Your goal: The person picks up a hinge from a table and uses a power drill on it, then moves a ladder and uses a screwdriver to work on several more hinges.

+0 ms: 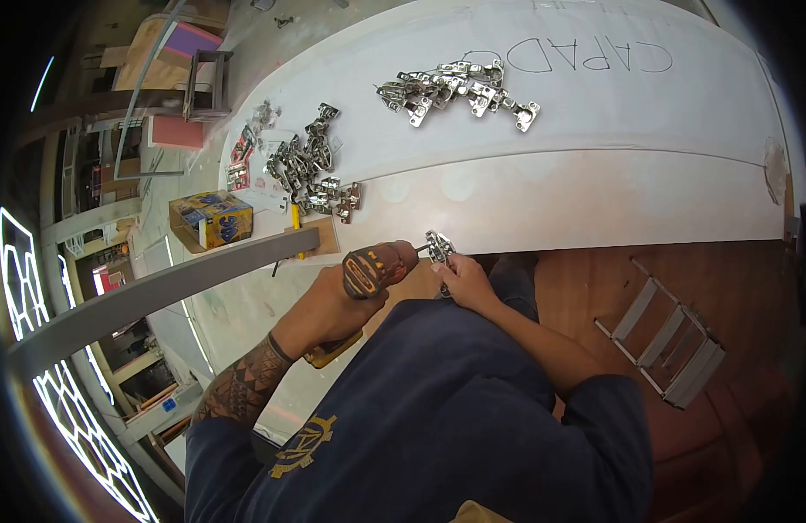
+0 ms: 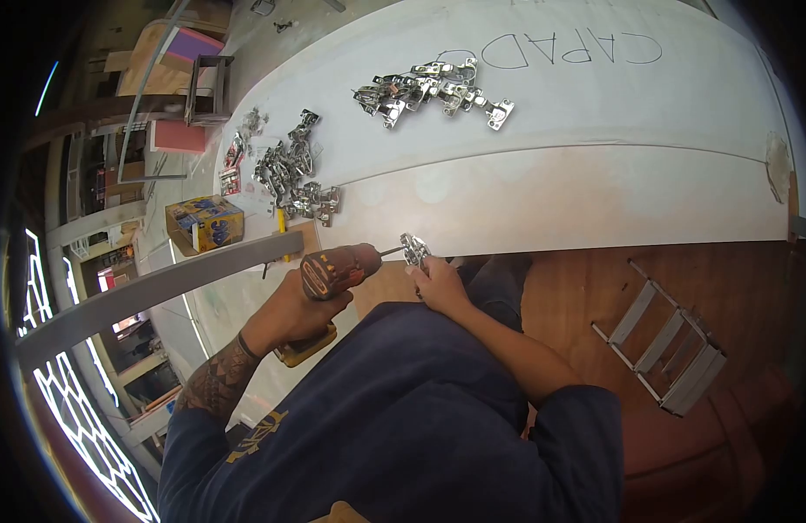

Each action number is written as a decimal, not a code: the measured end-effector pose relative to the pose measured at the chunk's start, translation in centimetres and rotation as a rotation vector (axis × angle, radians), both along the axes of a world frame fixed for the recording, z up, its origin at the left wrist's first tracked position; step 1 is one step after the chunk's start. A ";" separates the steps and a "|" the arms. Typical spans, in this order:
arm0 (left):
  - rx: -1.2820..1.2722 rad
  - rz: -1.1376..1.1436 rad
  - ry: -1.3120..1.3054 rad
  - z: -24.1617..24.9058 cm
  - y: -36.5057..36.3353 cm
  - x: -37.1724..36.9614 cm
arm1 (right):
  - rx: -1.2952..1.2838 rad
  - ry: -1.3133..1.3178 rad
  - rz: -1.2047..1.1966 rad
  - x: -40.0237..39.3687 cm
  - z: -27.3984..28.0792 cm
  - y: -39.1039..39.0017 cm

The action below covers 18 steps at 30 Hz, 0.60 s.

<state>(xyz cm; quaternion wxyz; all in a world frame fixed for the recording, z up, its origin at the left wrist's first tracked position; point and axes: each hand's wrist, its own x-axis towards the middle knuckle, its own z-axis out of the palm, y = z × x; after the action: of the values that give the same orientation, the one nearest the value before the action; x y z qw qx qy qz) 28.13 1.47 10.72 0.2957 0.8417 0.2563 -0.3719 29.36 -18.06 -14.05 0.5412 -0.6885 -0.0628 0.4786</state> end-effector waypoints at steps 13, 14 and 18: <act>-0.003 0.040 0.029 0.1 -0.6 -0.1 | 0.015 -0.109 -0.003 -1.8 -3.5 0.8; 0.003 0.084 0.100 0.3 -0.8 0.2 | 0.026 -0.125 -0.014 -1.6 -3.1 1.0; 0.058 -0.155 0.008 -0.7 -0.2 -1.0 | 0.023 -0.056 -0.010 -1.0 -1.9 0.4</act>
<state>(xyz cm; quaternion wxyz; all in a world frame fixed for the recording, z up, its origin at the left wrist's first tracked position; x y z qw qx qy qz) 27.12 1.26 9.98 0.2406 0.8658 0.2021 -0.3894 28.32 -17.64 -15.94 0.5494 -0.6958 -0.0802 0.4556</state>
